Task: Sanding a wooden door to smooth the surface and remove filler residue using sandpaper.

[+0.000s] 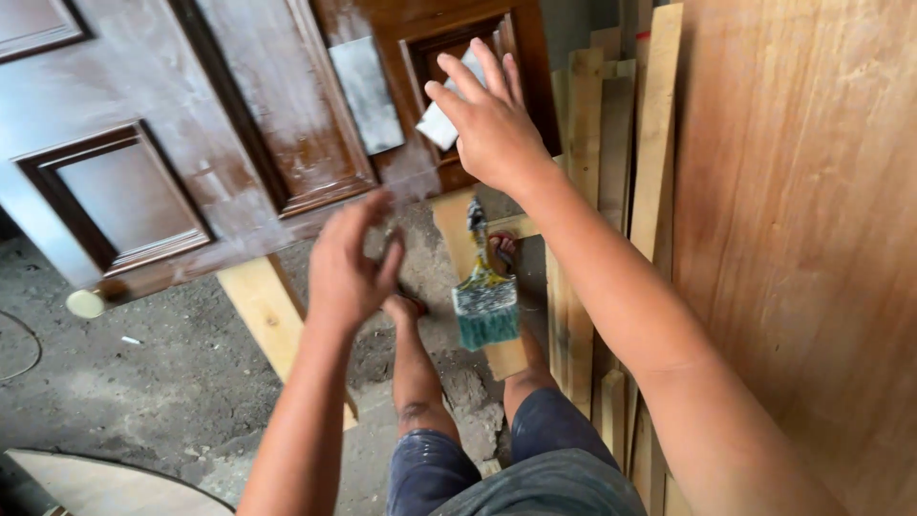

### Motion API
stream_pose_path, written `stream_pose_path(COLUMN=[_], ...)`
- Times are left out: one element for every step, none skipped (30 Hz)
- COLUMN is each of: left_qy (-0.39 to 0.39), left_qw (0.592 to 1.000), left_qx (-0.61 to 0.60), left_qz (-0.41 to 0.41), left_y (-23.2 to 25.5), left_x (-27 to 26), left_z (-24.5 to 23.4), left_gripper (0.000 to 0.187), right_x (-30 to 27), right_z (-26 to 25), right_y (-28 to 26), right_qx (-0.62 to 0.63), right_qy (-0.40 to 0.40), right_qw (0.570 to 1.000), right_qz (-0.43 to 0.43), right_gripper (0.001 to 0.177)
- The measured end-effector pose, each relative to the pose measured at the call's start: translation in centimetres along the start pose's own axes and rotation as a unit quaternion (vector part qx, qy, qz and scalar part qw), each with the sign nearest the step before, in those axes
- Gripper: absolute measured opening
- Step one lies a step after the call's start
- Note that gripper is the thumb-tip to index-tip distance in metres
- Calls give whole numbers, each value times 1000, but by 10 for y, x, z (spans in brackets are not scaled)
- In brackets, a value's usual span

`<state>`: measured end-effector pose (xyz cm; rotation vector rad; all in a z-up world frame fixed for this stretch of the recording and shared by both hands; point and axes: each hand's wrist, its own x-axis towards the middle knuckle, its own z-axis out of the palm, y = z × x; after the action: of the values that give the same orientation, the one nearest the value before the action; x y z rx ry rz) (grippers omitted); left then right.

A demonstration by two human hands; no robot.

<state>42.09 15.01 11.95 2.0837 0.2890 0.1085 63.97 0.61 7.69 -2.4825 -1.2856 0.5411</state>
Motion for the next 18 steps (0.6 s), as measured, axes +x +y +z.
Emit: stream_pose_path(left_qy=[14,27,28,40,51,51,44,38,38,18,0,2,-5,-13,-11,-12,-13,-12], left_qw=[999,994,994,991,986,986,977,965,964,955,944,944,939,934,932,930,926,924], left_qx=[49,98,100,129,158,161,205,248,250,280,309,309,317,324,327,328,330,333], left_qz=[16,32,32,20,5,2,-36,-74,-80,-98,-114,-117,-135,-152,-156,-167,-180,-187], left_y=[1,2,-4,-11,-18,-23,-28,-34,-34,-34,-35,-32,-30,-27,-24,-22,-19,-14], left_x=[16,33,43,54,62,70,79,88,96,104,114,116,117,118,115,112,107,103], left_z=[2,3,11,19,26,32,38,43,48,51,56,61,66,69,73,76,79,82], left_gripper=[46,46,46,55,64,64,68,73,73,81,93,93,101,109,109,112,114,114], right_x=[-2,-5,-3,-1,0,-1,-1,0,-7,-13,-18,-26,-34,-42,-45,-48,-51,-55], right_z=[-1,-2,-2,-1,1,-3,-8,-13,-18,-22,-28,-24,-19,-15,-13,-12,-10,-13], right_y=[11,22,29,36,41,42,44,46,49,52,57,62,66,70,71,71,70,71], right_qx=[-19,-38,-36,-57,-75,-72,-78,-84,-80,-37,4,4,19,33,35,44,54,59], right_qy=[-14,-29,-27,-3,20,20,17,15,12,11,12,10,30,49,48,59,67,63], right_qw=[1000,998,998,995,990,990,989,989,989,995,998,998,998,998,998,997,996,995], right_qz=[-20,-41,-42,-79,-117,-119,-121,-123,-127,-93,-59,-63,-44,-24,-29,-31,-34,-40], right_gripper=[63,66,66,64,61,61,49,42,42,50,59,59,64,68,68,69,71,71])
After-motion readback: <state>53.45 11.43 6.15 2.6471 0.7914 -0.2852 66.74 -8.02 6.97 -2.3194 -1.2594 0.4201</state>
